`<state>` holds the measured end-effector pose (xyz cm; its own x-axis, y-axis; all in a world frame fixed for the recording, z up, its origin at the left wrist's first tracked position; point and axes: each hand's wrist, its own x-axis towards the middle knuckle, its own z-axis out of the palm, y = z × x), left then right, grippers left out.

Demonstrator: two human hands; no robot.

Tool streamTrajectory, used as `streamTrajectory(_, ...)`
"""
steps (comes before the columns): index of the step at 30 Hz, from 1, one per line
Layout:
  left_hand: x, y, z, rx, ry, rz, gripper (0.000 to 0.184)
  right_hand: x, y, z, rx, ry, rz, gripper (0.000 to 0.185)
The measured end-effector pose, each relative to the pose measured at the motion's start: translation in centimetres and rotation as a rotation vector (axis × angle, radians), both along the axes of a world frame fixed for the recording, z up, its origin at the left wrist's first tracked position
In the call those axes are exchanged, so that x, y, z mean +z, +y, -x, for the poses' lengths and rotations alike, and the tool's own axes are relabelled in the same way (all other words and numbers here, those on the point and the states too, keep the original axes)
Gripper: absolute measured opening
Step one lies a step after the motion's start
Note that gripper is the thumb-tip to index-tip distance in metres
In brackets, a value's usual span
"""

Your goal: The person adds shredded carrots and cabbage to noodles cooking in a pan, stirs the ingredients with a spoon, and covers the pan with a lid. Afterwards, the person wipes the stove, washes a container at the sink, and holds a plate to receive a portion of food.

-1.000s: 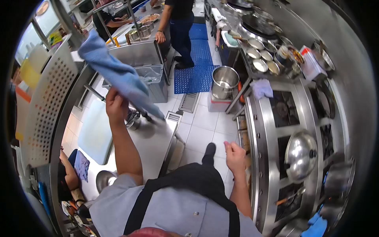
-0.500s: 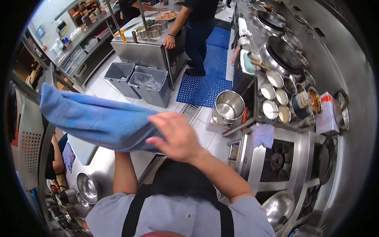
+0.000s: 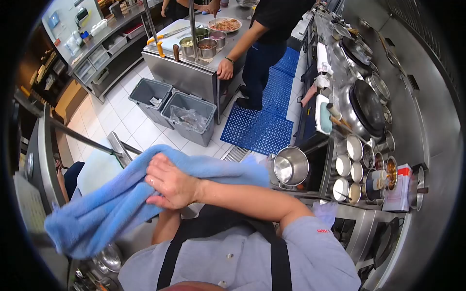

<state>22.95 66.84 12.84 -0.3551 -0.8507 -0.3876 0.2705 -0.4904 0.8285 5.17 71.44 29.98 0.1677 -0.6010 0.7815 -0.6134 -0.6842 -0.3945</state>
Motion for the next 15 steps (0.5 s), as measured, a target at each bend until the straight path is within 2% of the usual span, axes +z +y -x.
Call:
streamTrajectory(1, -0.6, -0.6, 0.0, 0.008, -0.031, -0.014, 0.025, -0.6, -1.3, -0.1, 0.001, 0.001, -0.012, 0.051)
streamTrajectory(3, -1.7, -1.5, 0.2, 0.025, -0.075, -0.043, 0.026, -1.5, -3.3, -0.1, 0.202, -0.165, -0.089, 0.051)
streamTrajectory(15, -5.0, -3.3, 2.2, 0.102, -0.278, -0.139, 0.029, -5.3, -10.9, 1.5, 0.615, -0.15, -0.196, 0.064)
